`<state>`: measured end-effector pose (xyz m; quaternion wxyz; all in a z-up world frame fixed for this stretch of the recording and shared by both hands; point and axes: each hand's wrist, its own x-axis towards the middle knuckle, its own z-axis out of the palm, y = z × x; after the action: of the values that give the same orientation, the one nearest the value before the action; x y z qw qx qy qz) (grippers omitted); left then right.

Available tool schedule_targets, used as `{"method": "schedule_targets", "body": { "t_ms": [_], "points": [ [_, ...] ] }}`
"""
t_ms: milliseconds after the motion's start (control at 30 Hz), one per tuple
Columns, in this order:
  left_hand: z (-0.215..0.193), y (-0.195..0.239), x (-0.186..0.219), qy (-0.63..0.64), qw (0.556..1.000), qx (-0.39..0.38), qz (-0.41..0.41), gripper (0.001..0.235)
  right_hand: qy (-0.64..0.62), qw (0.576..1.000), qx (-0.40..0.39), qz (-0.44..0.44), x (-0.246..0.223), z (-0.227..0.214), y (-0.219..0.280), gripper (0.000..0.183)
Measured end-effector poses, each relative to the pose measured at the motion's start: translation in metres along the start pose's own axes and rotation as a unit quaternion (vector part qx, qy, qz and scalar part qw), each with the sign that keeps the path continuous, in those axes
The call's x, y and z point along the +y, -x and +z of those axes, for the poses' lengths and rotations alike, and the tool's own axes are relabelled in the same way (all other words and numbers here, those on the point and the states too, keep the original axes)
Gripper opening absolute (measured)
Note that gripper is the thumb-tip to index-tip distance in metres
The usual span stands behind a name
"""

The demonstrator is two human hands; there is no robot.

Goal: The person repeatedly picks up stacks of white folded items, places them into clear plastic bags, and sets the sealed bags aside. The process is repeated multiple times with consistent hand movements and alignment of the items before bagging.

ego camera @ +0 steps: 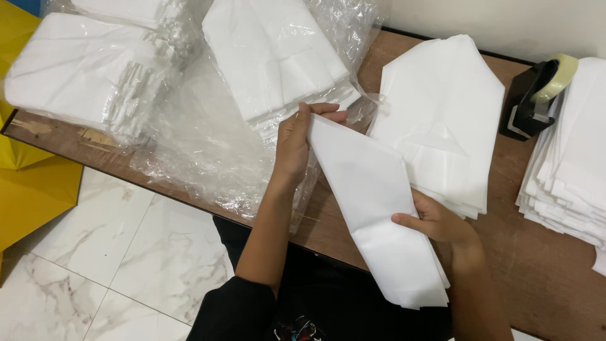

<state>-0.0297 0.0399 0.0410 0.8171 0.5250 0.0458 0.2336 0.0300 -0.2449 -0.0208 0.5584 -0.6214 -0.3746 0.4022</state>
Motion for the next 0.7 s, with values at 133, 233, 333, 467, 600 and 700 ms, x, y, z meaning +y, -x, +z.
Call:
{"method": "schedule_targets", "body": {
  "t_ms": [133,233,333,467,600,700],
  "points": [
    [-0.014,-0.003,0.003,-0.042,0.999,-0.031,0.008,0.066,-0.015,1.0,-0.001,0.002,0.0,0.0,0.002,0.05],
    [-0.024,-0.005,0.006,-0.061,0.997,-0.037,0.001,0.074,-0.007,1.0,-0.012,-0.013,-0.001,-0.002,0.006,0.05],
    [-0.026,-0.005,0.026,-0.162,0.98,0.077,0.087,0.079,-0.018,0.999,-0.032,0.011,0.006,-0.013,0.018,0.052],
    [-0.034,0.006,0.033,-0.594,0.786,-0.014,0.171,0.047,0.056,0.99,0.048,0.12,0.005,-0.034,0.038,0.041],
    [-0.048,0.007,0.008,-0.748,0.639,-0.039,0.177,0.076,0.06,0.985,0.063,0.15,0.008,-0.055,0.058,0.021],
    [-0.064,-0.001,-0.006,-0.732,0.631,0.006,0.257,0.032,0.147,0.955,-0.011,0.257,0.015,-0.069,0.066,0.035]
  ]
}}
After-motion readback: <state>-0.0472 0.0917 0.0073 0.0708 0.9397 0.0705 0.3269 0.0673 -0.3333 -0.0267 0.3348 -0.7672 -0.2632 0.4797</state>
